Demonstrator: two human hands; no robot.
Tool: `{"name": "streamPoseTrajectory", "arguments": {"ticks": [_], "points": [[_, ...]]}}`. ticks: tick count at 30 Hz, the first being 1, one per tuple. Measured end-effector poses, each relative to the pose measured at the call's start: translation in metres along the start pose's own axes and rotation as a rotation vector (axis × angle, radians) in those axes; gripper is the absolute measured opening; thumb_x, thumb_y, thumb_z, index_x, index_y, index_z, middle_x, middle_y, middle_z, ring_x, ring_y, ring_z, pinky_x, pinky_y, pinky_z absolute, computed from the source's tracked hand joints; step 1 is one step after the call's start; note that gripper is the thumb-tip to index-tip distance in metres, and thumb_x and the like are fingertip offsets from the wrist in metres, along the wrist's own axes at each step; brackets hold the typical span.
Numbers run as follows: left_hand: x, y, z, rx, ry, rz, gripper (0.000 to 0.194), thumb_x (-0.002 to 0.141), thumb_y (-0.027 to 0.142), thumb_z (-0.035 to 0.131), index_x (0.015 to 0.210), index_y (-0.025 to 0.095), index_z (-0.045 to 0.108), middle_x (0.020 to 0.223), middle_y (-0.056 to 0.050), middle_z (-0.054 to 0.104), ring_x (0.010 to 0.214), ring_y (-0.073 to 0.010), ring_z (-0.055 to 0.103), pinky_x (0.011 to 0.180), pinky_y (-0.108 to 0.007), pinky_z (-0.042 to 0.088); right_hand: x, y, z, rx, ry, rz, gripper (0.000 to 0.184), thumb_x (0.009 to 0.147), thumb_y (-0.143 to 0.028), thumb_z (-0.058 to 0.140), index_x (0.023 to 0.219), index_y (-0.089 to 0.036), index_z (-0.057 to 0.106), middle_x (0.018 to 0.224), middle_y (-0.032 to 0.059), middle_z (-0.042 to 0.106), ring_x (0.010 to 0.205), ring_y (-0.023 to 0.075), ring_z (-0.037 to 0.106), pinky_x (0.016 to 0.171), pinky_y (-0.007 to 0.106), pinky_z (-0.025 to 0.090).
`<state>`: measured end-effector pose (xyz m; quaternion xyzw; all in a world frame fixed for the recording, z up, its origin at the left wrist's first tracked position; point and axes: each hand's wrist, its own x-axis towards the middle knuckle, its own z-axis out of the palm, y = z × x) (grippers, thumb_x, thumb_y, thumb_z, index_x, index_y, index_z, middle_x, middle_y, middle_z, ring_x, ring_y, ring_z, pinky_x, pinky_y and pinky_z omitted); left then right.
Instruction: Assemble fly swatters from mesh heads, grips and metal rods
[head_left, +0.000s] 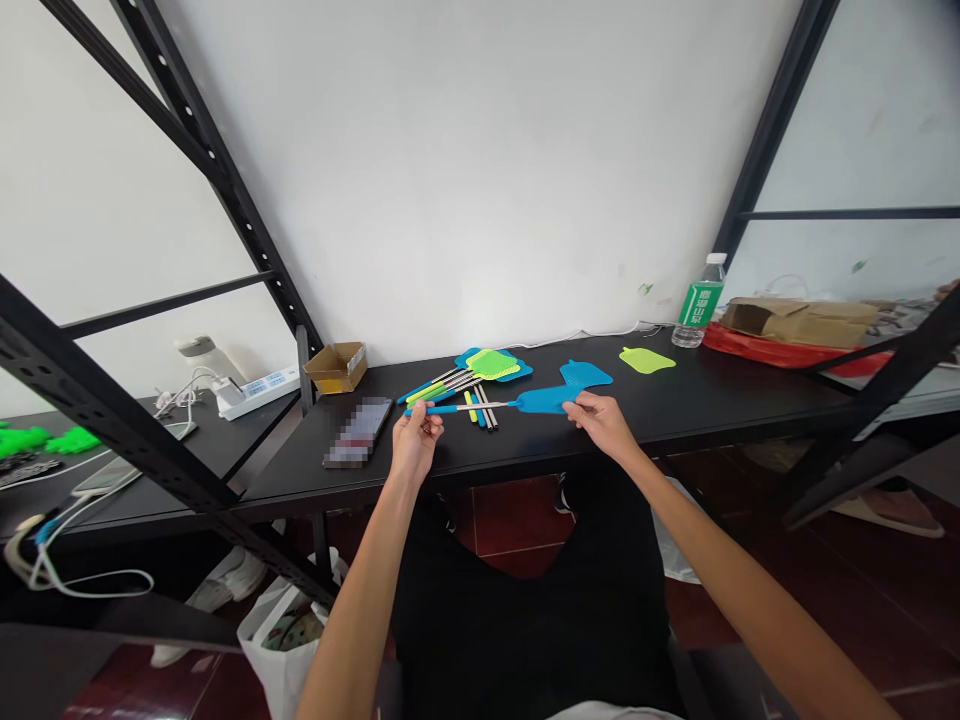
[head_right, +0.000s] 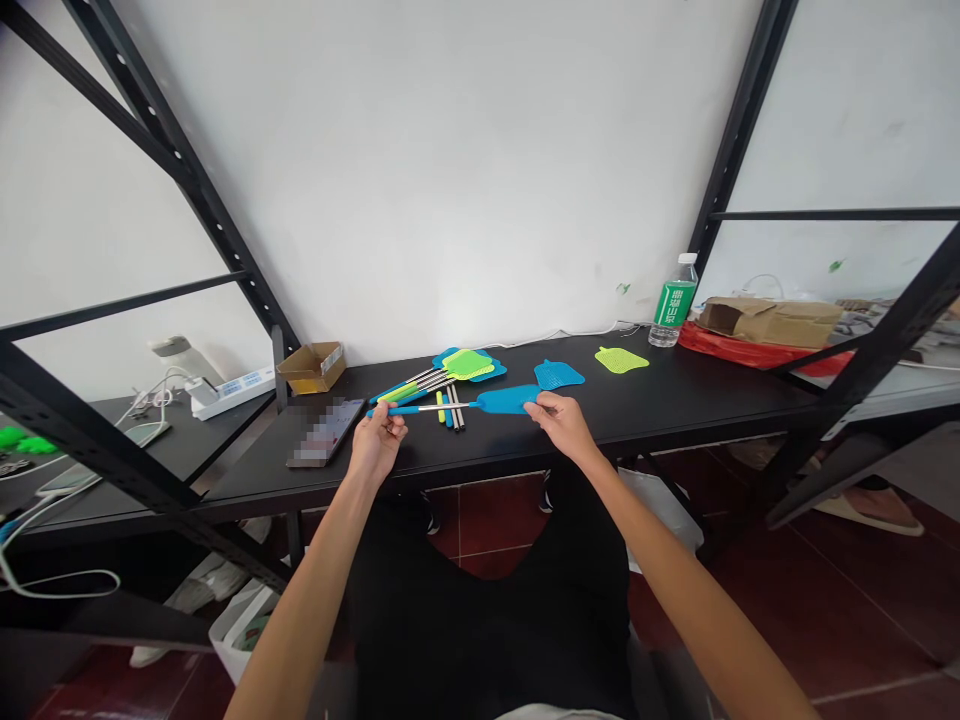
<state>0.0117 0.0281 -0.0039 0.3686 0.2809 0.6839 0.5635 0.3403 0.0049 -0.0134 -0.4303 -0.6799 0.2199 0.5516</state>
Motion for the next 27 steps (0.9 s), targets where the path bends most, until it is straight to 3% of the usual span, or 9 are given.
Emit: {"name": "streamPoseTrajectory", "arguments": {"ticks": [5, 9, 11, 13, 15, 18, 22, 27], "points": [[-0.0017, 0.0014, 0.0020, 0.004, -0.020, -0.001, 0.031, 0.077, 0.039, 0.080, 0.084, 0.012, 0.070, 0.060, -0.002, 0.059, 0.054, -0.0074, 0.051, 0.054, -0.020, 0.042, 0.0006, -0.0007, -0.0031, -0.013, -0.059, 0.063, 0.049, 0.087, -0.054, 0.060, 0.053, -0.021, 0.048, 0.053, -0.0001, 0.052, 0.054, 0.0153, 0.047, 0.056, 0.029, 0.036], [-0.0016, 0.0014, 0.0014, 0.017, -0.031, 0.009, 0.030, 0.076, 0.038, 0.080, 0.085, 0.011, 0.070, 0.061, -0.002, 0.060, 0.055, -0.0080, 0.053, 0.055, -0.020, 0.043, 0.0005, -0.0022, -0.0042, 0.051, -0.084, 0.100, 0.043, 0.086, -0.053, 0.063, 0.059, -0.020, 0.053, 0.051, -0.0025, 0.048, 0.051, 0.0139, 0.048, 0.055, 0.028, 0.037], [-0.0014, 0.0011, 0.0009, 0.022, -0.041, 0.014, 0.031, 0.076, 0.038, 0.081, 0.085, 0.011, 0.069, 0.061, -0.002, 0.061, 0.055, -0.0077, 0.052, 0.055, -0.020, 0.043, 0.0006, -0.0006, -0.0038, 0.104, -0.070, 0.147, 0.035, 0.083, -0.053, 0.066, 0.078, -0.018, 0.064, 0.054, -0.0039, 0.049, 0.049, 0.0134, 0.050, 0.055, 0.029, 0.039], [-0.0012, 0.0006, 0.0005, 0.020, -0.044, 0.016, 0.030, 0.075, 0.037, 0.081, 0.086, 0.011, 0.069, 0.062, -0.002, 0.061, 0.055, -0.0076, 0.053, 0.056, -0.020, 0.044, 0.0006, 0.0007, -0.0030, 0.142, -0.049, 0.196, 0.046, 0.081, -0.053, 0.069, 0.109, -0.016, 0.066, 0.057, -0.0047, 0.051, 0.047, 0.0134, 0.051, 0.053, 0.029, 0.041], [-0.0009, -0.0002, 0.0002, 0.013, -0.036, 0.018, 0.030, 0.076, 0.037, 0.081, 0.086, 0.012, 0.069, 0.062, -0.002, 0.061, 0.055, -0.0078, 0.054, 0.056, -0.020, 0.044, 0.0002, 0.0001, -0.0020, 0.169, -0.033, 0.216, 0.066, 0.080, -0.052, 0.070, 0.133, -0.015, 0.056, 0.059, -0.0049, 0.053, 0.047, 0.0138, 0.052, 0.052, 0.029, 0.043], [0.0002, -0.0017, -0.0007, 0.005, -0.001, 0.017, 0.030, 0.079, 0.039, 0.078, 0.087, 0.012, 0.068, 0.061, -0.001, 0.060, 0.053, -0.0074, 0.054, 0.055, -0.020, 0.045, -0.0009, -0.0044, -0.0006, 0.222, -0.037, 0.177, 0.076, 0.085, -0.052, 0.065, 0.149, -0.018, 0.041, 0.061, -0.0045, 0.054, 0.050, 0.0155, 0.056, 0.052, 0.029, 0.047], [0.0025, -0.0029, -0.0028, -0.025, 0.055, 0.014, 0.029, 0.081, 0.039, 0.075, 0.087, 0.012, 0.067, 0.059, 0.000, 0.060, 0.048, -0.0061, 0.050, 0.052, -0.020, 0.044, -0.0012, -0.0067, -0.0001, 0.268, -0.008, 0.083, 0.068, 0.093, -0.049, 0.055, 0.154, -0.027, 0.034, 0.068, -0.0030, 0.056, 0.054, 0.0154, 0.058, 0.055, 0.030, 0.050], [0.0033, -0.0028, -0.0031, -0.050, 0.085, 0.002, 0.029, 0.083, 0.039, 0.074, 0.084, 0.012, 0.066, 0.056, 0.000, 0.059, 0.045, -0.0056, 0.047, 0.049, -0.019, 0.042, 0.0010, 0.0016, -0.0001, 0.221, 0.047, 0.037, 0.058, 0.091, -0.047, 0.059, 0.145, -0.029, 0.049, 0.104, 0.0066, 0.067, 0.057, 0.0124, 0.054, 0.053, 0.029, 0.050]]}}
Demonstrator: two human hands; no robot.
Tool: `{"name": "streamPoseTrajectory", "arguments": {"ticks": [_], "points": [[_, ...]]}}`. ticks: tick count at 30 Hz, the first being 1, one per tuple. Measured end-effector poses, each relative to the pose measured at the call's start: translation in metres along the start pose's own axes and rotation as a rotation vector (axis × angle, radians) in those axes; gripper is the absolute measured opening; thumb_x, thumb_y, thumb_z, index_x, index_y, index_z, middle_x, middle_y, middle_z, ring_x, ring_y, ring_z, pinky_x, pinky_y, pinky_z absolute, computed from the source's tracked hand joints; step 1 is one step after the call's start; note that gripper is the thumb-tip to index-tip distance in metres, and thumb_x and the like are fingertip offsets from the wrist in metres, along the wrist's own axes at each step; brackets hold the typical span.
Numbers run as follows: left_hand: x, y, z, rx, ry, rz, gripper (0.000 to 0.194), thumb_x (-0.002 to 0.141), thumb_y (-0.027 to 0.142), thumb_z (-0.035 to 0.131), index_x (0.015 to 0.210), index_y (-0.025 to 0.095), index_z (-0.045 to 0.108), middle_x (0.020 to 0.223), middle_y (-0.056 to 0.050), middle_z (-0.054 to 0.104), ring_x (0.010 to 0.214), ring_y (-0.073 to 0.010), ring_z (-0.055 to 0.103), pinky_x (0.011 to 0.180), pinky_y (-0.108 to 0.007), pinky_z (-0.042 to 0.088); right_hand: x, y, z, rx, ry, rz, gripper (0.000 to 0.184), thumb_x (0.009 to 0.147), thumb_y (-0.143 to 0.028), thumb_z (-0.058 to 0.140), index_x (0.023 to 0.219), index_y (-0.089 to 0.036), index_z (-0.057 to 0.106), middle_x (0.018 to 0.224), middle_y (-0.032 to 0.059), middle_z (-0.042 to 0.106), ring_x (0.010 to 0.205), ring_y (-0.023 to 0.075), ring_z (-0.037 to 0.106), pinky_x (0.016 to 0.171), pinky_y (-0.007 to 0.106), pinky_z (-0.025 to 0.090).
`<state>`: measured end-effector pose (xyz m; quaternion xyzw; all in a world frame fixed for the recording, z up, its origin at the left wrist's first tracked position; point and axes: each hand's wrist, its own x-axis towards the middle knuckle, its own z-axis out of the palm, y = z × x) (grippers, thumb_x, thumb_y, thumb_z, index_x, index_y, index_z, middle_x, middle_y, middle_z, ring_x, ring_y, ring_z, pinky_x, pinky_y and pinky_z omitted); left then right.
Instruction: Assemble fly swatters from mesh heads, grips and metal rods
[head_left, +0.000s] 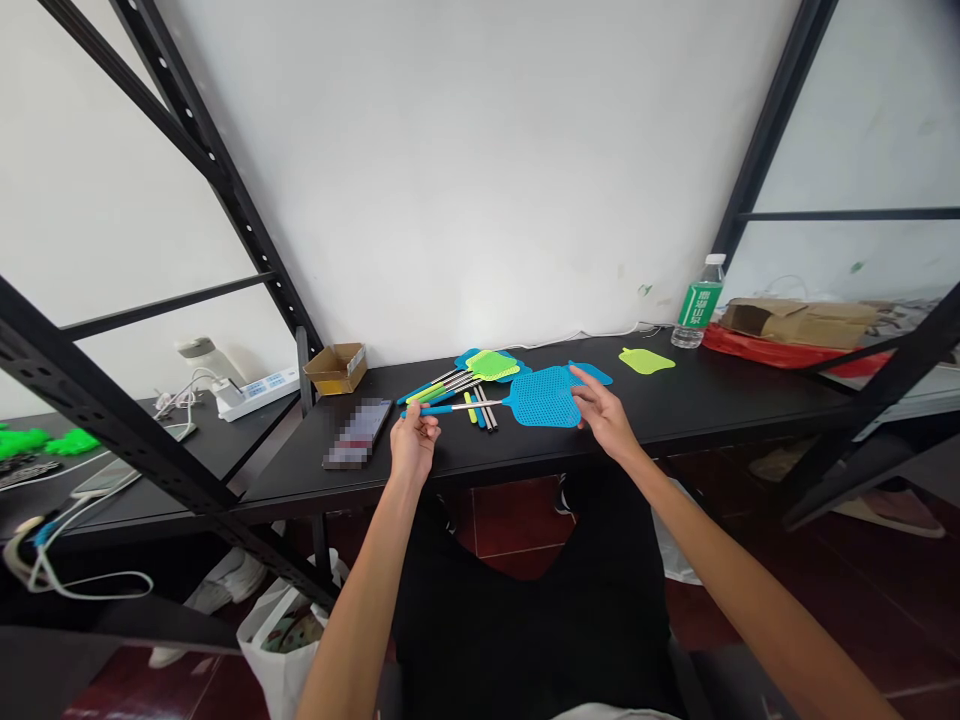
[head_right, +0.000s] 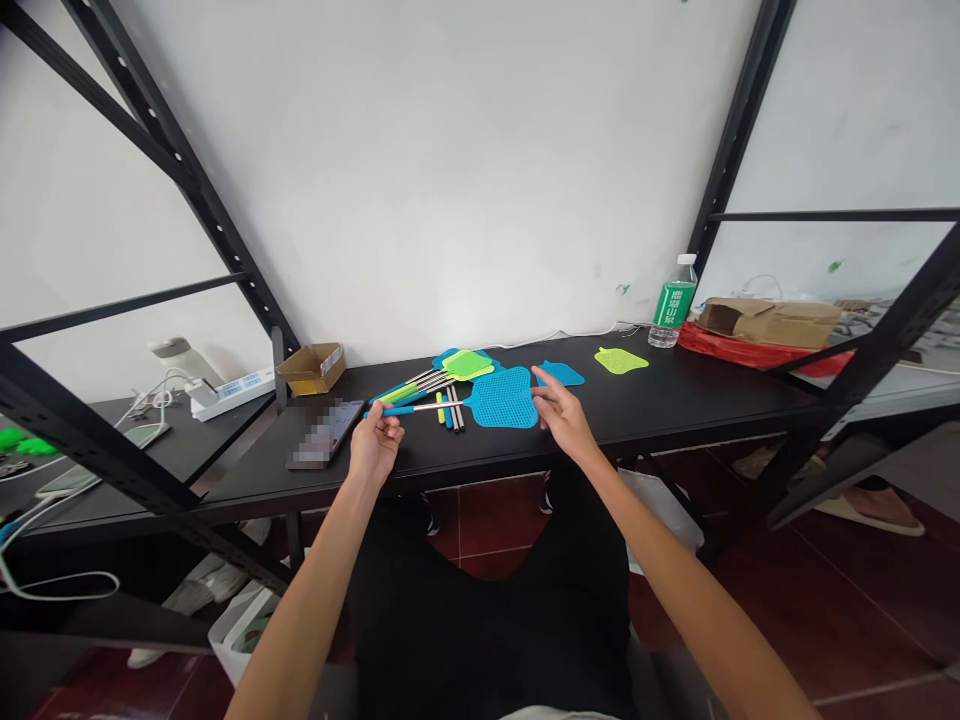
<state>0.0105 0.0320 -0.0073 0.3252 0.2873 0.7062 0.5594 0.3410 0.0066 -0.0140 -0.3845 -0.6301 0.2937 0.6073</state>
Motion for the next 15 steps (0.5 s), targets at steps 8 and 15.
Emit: {"name": "streamPoseTrajectory", "arguments": {"ticks": [8, 15], "points": [[-0.0008, 0.0009, 0.0024, 0.017, 0.007, 0.009, 0.028, 0.082, 0.038, 0.074, 0.081, 0.012, 0.066, 0.053, 0.001, 0.058, 0.043, -0.0054, 0.046, 0.048, -0.019, 0.041, 0.0004, 0.0050, -0.0005, -0.064, 0.000, -0.058, 0.035, 0.091, -0.048, 0.060, 0.117, -0.028, 0.073, 0.123, 0.0088, 0.062, 0.065, 0.0129, 0.056, 0.053, 0.029, 0.048], [-0.0004, 0.0016, -0.0010, 0.033, -0.040, 0.010, 0.027, 0.083, 0.039, 0.074, 0.082, 0.013, 0.067, 0.056, -0.001, 0.060, 0.045, -0.0063, 0.048, 0.051, -0.020, 0.043, 0.0021, 0.0062, -0.0036, -0.076, 0.006, -0.045, 0.031, 0.089, -0.048, 0.062, 0.104, -0.026, 0.078, 0.128, 0.0087, 0.060, 0.072, 0.0147, 0.059, 0.055, 0.029, 0.049]]}}
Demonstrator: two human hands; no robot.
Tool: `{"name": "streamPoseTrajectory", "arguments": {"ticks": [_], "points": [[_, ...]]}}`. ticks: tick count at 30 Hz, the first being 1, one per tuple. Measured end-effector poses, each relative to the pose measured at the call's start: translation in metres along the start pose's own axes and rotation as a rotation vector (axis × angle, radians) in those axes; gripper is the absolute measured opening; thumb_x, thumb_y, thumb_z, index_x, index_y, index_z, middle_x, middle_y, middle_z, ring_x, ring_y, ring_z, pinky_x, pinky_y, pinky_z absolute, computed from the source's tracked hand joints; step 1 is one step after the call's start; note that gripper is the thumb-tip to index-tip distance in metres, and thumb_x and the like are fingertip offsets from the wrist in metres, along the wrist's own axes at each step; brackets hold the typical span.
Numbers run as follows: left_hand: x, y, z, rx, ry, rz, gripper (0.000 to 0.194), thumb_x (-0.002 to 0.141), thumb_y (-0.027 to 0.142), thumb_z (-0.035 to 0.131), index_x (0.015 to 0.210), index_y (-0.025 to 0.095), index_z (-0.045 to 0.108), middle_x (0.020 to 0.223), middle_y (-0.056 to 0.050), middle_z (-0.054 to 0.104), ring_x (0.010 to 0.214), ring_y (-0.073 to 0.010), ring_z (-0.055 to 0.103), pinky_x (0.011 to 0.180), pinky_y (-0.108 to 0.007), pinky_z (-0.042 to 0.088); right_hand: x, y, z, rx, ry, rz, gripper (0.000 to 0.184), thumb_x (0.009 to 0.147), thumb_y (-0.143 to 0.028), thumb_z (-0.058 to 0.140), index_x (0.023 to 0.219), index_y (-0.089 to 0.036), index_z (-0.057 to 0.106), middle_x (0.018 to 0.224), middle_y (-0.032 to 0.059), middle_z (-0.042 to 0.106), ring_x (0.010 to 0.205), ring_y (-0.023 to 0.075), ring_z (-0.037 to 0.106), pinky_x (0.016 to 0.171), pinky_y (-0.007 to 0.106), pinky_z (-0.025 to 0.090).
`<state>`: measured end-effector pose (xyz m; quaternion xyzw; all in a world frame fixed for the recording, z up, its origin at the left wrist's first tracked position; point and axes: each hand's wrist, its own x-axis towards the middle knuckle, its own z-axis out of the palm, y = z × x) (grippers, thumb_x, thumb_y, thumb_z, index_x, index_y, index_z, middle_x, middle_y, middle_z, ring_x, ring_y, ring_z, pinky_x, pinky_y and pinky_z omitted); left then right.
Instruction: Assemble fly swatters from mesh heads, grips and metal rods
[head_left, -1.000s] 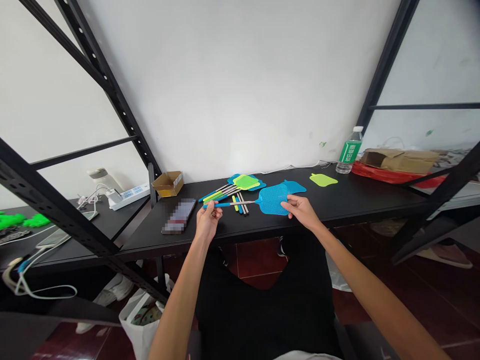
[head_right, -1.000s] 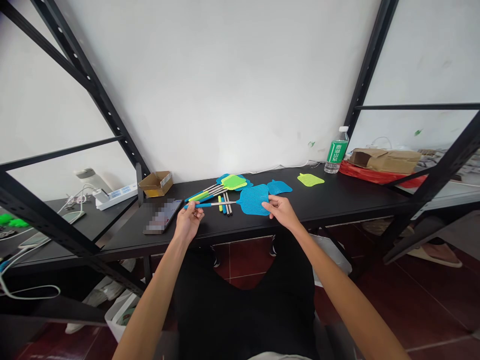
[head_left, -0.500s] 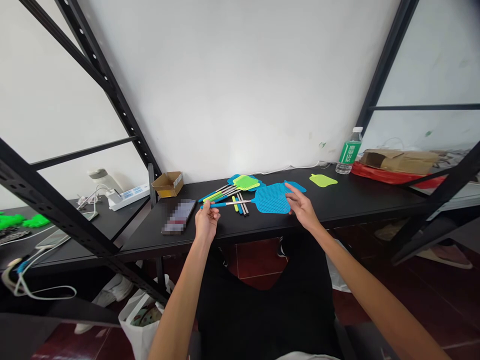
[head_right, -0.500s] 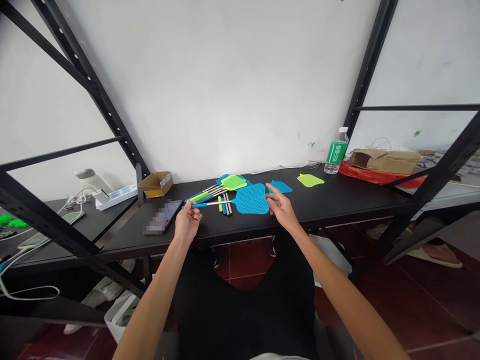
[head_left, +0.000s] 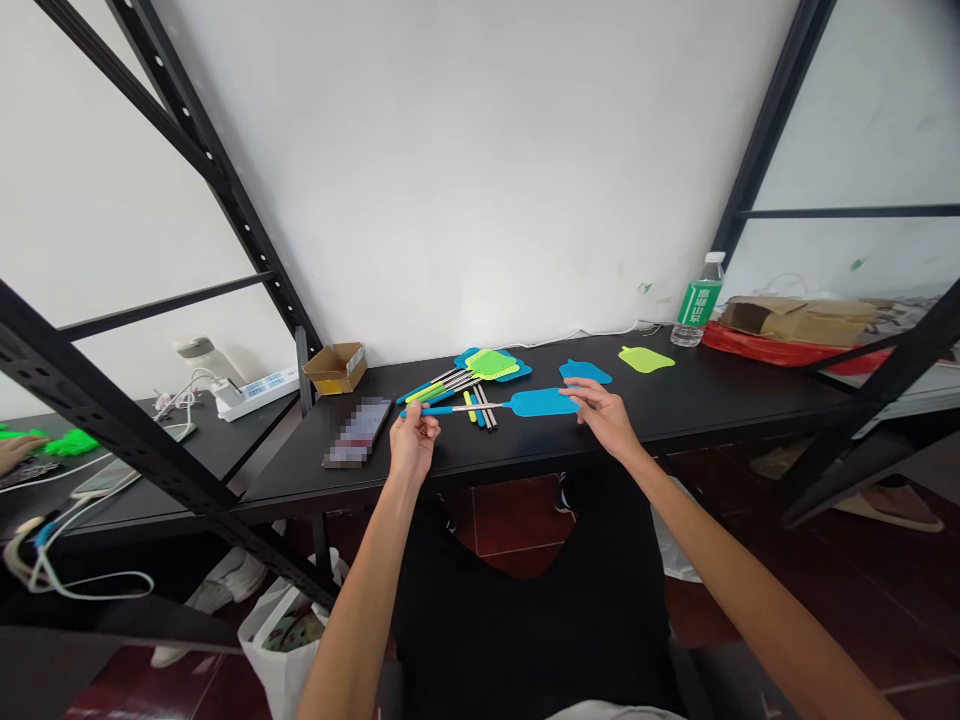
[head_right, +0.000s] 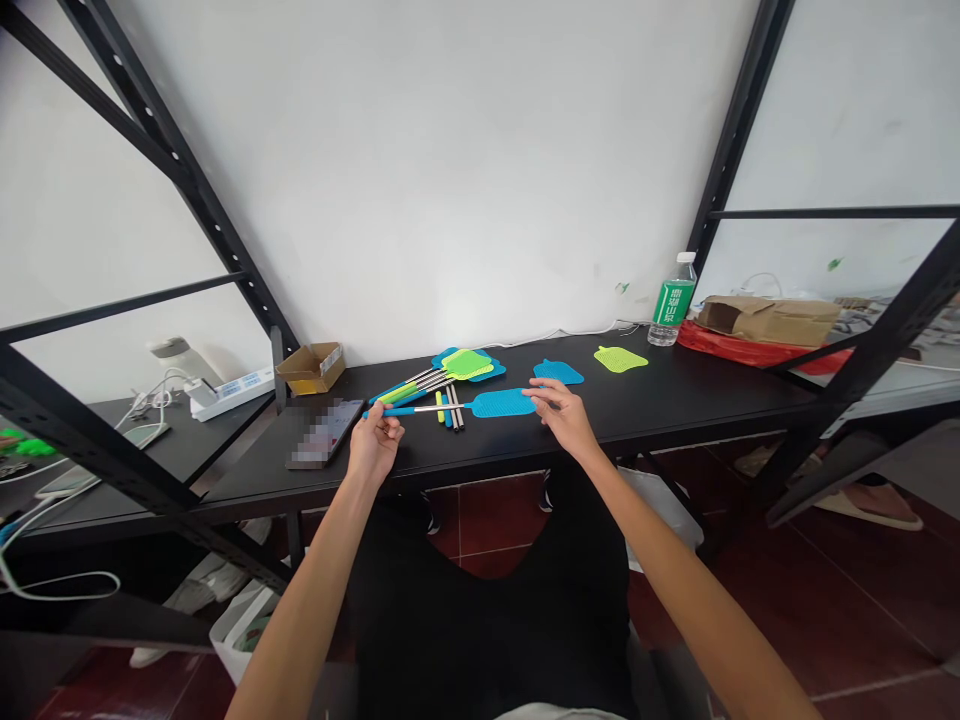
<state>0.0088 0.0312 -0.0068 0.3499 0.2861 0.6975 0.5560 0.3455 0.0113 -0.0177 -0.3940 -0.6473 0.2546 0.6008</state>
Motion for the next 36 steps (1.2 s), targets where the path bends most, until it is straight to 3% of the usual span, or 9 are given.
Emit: {"name": "streamPoseTrajectory", "arguments": {"ticks": [4, 7, 10, 13, 17, 21, 24, 27, 36], "points": [[0.000, 0.000, -0.001, -0.002, -0.035, -0.001, 0.027, 0.081, 0.039, 0.075, 0.083, 0.013, 0.068, 0.057, -0.001, 0.061, 0.048, -0.0075, 0.051, 0.051, -0.020, 0.043, 0.000, 0.002, -0.001, 0.051, -0.008, 0.073, 0.033, 0.085, -0.050, 0.066, 0.092, -0.019, 0.077, 0.095, 0.0088, 0.069, 0.069, 0.0169, 0.058, 0.056, 0.029, 0.046], [-0.001, 0.001, 0.001, 0.005, -0.045, -0.012, 0.027, 0.079, 0.038, 0.078, 0.084, 0.013, 0.068, 0.060, -0.002, 0.062, 0.054, -0.0093, 0.055, 0.053, -0.020, 0.044, 0.001, 0.004, -0.002, 0.043, -0.019, 0.126, 0.035, 0.084, -0.050, 0.067, 0.083, -0.016, 0.074, 0.063, 0.0028, 0.060, 0.059, 0.0159, 0.054, 0.058, 0.030, 0.044], [-0.003, 0.003, 0.003, 0.014, -0.053, -0.020, 0.028, 0.077, 0.037, 0.079, 0.084, 0.013, 0.068, 0.060, -0.003, 0.063, 0.056, -0.0101, 0.057, 0.054, -0.020, 0.045, 0.002, 0.007, -0.003, 0.038, -0.040, 0.137, 0.035, 0.083, -0.050, 0.068, 0.083, -0.016, 0.074, 0.054, -0.0002, 0.055, 0.054, 0.0152, 0.052, 0.059, 0.030, 0.042], [-0.004, 0.003, 0.003, 0.017, -0.069, -0.023, 0.027, 0.078, 0.037, 0.078, 0.086, 0.013, 0.068, 0.061, -0.002, 0.063, 0.055, -0.0093, 0.057, 0.054, -0.020, 0.045, 0.003, 0.011, -0.004, 0.106, -0.023, 0.174, 0.037, 0.080, -0.051, 0.072, 0.089, -0.015, 0.074, 0.055, -0.0008, 0.056, 0.050, 0.0143, 0.051, 0.056, 0.030, 0.041], [-0.002, 0.001, 0.001, 0.023, -0.048, -0.029, 0.029, 0.080, 0.038, 0.076, 0.087, 0.012, 0.068, 0.062, -0.003, 0.065, 0.050, -0.0085, 0.056, 0.052, -0.021, 0.047, 0.002, 0.009, -0.002, 0.210, 0.025, 0.196, 0.052, 0.082, -0.051, 0.070, 0.120, -0.016, 0.068, 0.062, -0.0011, 0.056, 0.050, 0.0143, 0.051, 0.053, 0.030, 0.043], [0.000, -0.001, 0.001, 0.016, 0.029, -0.037, 0.027, 0.082, 0.037, 0.075, 0.085, 0.011, 0.068, 0.060, -0.003, 0.066, 0.047, -0.0080, 0.057, 0.049, -0.020, 0.047, 0.000, 0.001, 0.000, 0.160, 0.008, 0.083, 0.062, 0.087, -0.048, 0.064, 0.143, -0.025, 0.051, 0.091, 0.0065, 0.066, 0.064, 0.0164, 0.056, 0.055, 0.030, 0.047], [-0.001, 0.000, 0.003, 0.009, 0.075, -0.042, 0.027, 0.082, 0.037, 0.075, 0.083, 0.011, 0.067, 0.059, -0.003, 0.066, 0.047, -0.0083, 0.058, 0.049, -0.019, 0.048, -0.001, -0.003, 0.001, 0.101, -0.018, 0.033, 0.061, 0.087, -0.048, 0.063, 0.143, -0.027, 0.050, 0.113, 0.0104, 0.065, 0.068, 0.0169, 0.058, 0.056, 0.029, 0.047], [-0.002, 0.001, 0.005, 0.013, 0.084, -0.043, 0.027, 0.082, 0.037, 0.075, 0.084, 0.011, 0.066, 0.060, -0.003, 0.066, 0.048, -0.0090, 0.059, 0.050, -0.020, 0.049, -0.001, -0.004, 0.002, 0.086, 0.007, 0.003, 0.053, 0.087, -0.048, 0.063, 0.136, -0.027, 0.057, 0.118, 0.0104, 0.063, 0.065, 0.0146, 0.056, 0.053, 0.029, 0.046], [-0.002, 0.002, 0.005, 0.023, 0.066, -0.064, 0.027, 0.082, 0.037, 0.075, 0.085, 0.011, 0.066, 0.062, -0.004, 0.066, 0.050, -0.0095, 0.059, 0.050, -0.020, 0.050, -0.003, -0.008, 0.004, 0.085, 0.065, 0.011, 0.044, 0.087, -0.044, 0.066, 0.126, -0.024, 0.066, 0.104, 0.0074, 0.067, 0.060, 0.0120, 0.050, 0.053, 0.028, 0.043]]}}
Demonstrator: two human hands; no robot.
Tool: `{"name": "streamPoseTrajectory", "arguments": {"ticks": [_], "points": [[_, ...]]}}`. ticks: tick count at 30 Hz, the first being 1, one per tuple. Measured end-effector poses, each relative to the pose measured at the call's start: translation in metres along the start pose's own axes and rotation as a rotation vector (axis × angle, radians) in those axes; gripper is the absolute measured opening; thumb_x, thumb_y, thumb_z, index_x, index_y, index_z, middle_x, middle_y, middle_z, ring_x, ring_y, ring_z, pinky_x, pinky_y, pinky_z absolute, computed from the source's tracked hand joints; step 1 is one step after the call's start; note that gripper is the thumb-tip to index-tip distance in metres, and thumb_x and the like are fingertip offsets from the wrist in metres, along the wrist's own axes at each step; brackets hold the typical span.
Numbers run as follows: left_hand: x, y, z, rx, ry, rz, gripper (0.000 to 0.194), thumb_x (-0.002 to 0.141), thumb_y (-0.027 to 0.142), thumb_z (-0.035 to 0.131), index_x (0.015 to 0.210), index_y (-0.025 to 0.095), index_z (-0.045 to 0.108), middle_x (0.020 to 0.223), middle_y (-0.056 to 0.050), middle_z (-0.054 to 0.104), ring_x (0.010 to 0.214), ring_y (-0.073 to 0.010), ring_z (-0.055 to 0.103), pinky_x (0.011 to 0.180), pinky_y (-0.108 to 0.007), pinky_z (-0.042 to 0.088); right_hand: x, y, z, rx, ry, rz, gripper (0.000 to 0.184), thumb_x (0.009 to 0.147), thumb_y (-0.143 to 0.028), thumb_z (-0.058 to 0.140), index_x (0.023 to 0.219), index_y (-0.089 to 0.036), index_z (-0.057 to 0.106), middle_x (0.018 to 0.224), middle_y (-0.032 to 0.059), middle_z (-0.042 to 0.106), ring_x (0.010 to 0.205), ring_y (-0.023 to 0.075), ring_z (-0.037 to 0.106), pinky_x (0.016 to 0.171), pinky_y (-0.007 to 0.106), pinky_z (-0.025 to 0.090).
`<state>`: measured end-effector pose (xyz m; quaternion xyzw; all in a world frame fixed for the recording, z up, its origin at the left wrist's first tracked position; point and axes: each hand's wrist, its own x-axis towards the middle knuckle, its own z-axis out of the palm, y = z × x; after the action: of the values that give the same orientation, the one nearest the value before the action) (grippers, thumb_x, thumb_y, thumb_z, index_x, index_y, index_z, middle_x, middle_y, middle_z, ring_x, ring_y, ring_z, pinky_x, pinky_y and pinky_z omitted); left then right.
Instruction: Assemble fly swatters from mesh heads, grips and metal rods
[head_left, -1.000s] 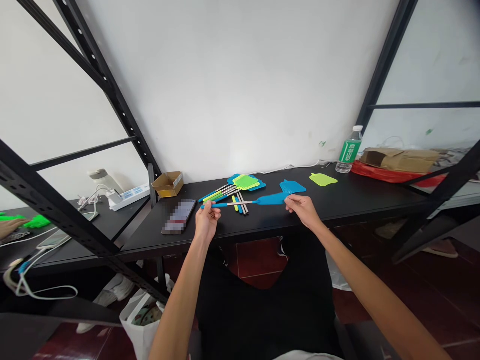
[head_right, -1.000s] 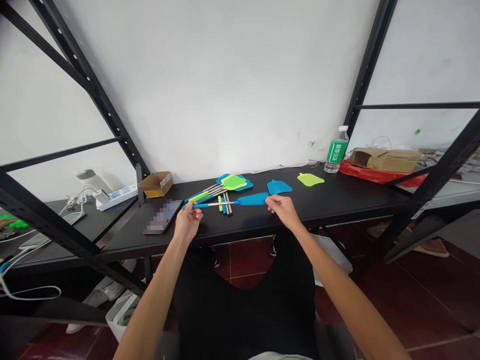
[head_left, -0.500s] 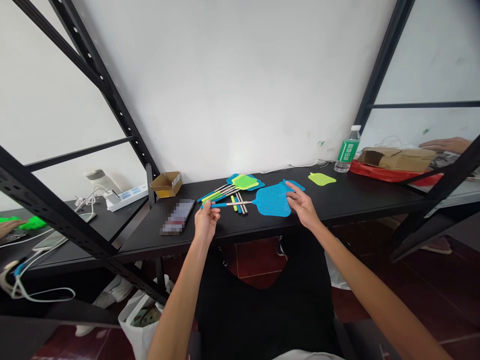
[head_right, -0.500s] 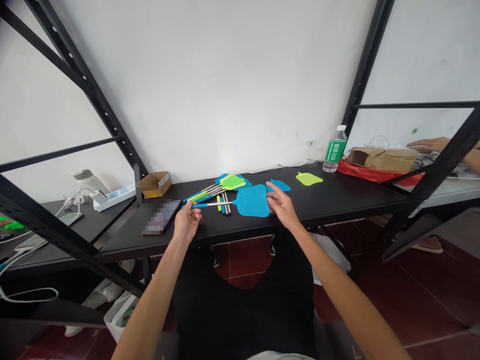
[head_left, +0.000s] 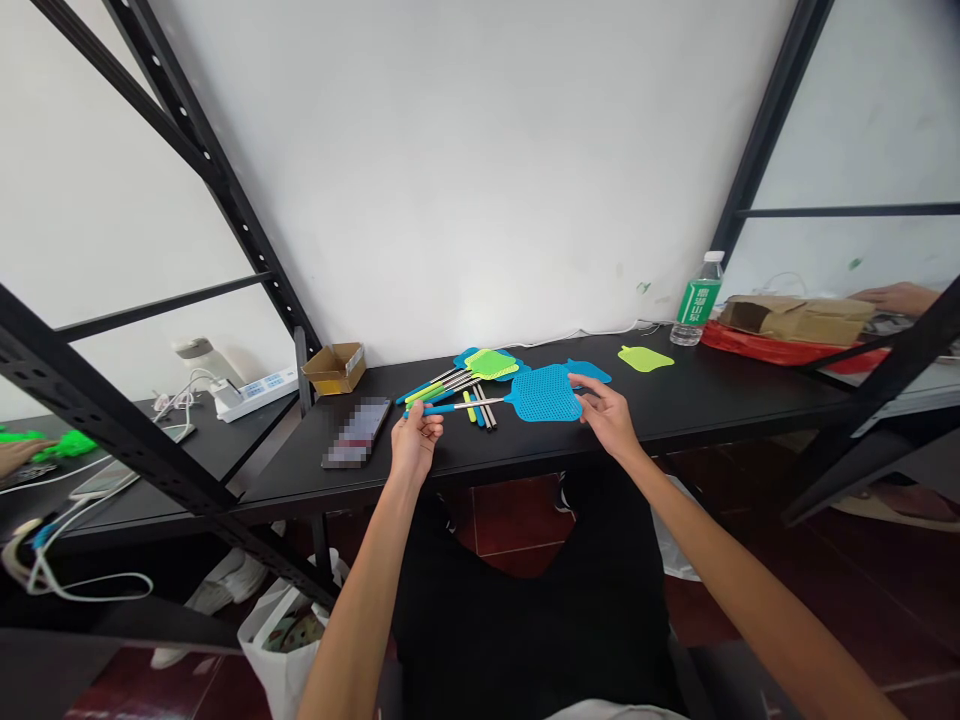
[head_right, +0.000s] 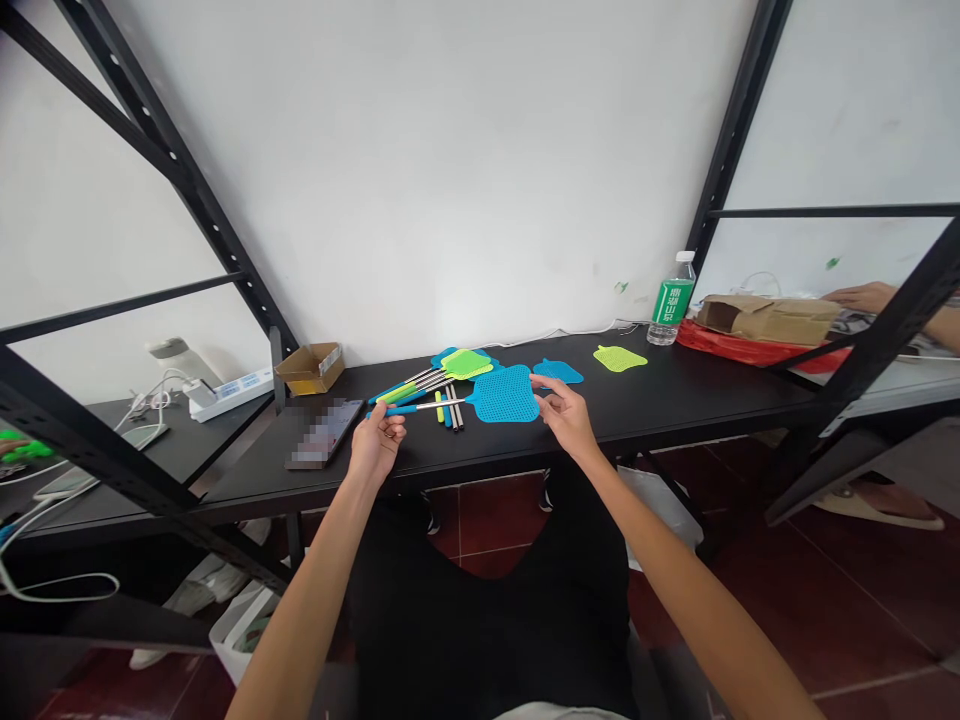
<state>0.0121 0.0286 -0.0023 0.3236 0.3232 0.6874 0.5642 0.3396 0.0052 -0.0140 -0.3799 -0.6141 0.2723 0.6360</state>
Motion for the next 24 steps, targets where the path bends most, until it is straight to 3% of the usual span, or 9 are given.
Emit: {"name": "streamPoseTrajectory", "arguments": {"ticks": [7, 11, 13, 16, 24], "points": [[0.001, 0.000, 0.000, 0.020, -0.027, -0.006, 0.029, 0.082, 0.038, 0.075, 0.085, 0.010, 0.068, 0.062, -0.005, 0.067, 0.051, -0.0099, 0.060, 0.051, -0.021, 0.050, -0.002, 0.000, 0.001, -0.061, 0.089, -0.047, 0.033, 0.086, -0.045, 0.066, 0.108, -0.022, 0.073, 0.109, 0.0088, 0.066, 0.063, 0.0139, 0.056, 0.055, 0.030, 0.046], [0.001, 0.000, -0.002, 0.038, -0.080, -0.002, 0.031, 0.081, 0.040, 0.075, 0.086, 0.011, 0.068, 0.064, -0.006, 0.068, 0.053, -0.0105, 0.061, 0.053, -0.021, 0.051, -0.002, 0.001, 0.000, -0.076, 0.117, -0.002, 0.029, 0.083, -0.049, 0.068, 0.087, -0.020, 0.072, 0.078, 0.0042, 0.064, 0.058, 0.0151, 0.054, 0.054, 0.029, 0.045], [0.001, -0.001, -0.003, 0.054, -0.134, -0.005, 0.032, 0.079, 0.040, 0.077, 0.089, 0.011, 0.068, 0.068, -0.007, 0.069, 0.056, -0.0117, 0.063, 0.055, -0.022, 0.051, -0.001, 0.002, -0.001, -0.083, 0.118, 0.022, 0.034, 0.083, -0.052, 0.067, 0.071, -0.020, 0.066, 0.061, 0.0009, 0.056, 0.055, 0.0151, 0.051, 0.054, 0.029, 0.043], [-0.001, -0.001, -0.005, 0.092, -0.214, 0.000, 0.035, 0.076, 0.041, 0.080, 0.092, 0.012, 0.069, 0.072, -0.008, 0.071, 0.061, -0.0138, 0.066, 0.059, -0.024, 0.052, 0.001, 0.006, -0.002, -0.078, 0.129, 0.031, 0.045, 0.083, -0.056, 0.066, 0.057, -0.021, 0.053, 0.053, -0.0013, 0.048, 0.051, 0.0136, 0.046, 0.054, 0.029, 0.041], [-0.013, 0.002, -0.001, 0.284, -0.388, -0.009, 0.032, 0.076, 0.035, 0.080, 0.095, 0.010, 0.073, 0.078, -0.014, 0.073, 0.066, -0.0181, 0.069, 0.065, -0.027, 0.052, 0.010, 0.016, -0.006, 0.018, 0.212, 0.143, 0.056, 0.081, -0.064, 0.064, 0.055, -0.023, 0.036, 0.054, -0.0035, 0.032, 0.049, 0.0114, 0.032, 0.043, 0.027, 0.029]]}}
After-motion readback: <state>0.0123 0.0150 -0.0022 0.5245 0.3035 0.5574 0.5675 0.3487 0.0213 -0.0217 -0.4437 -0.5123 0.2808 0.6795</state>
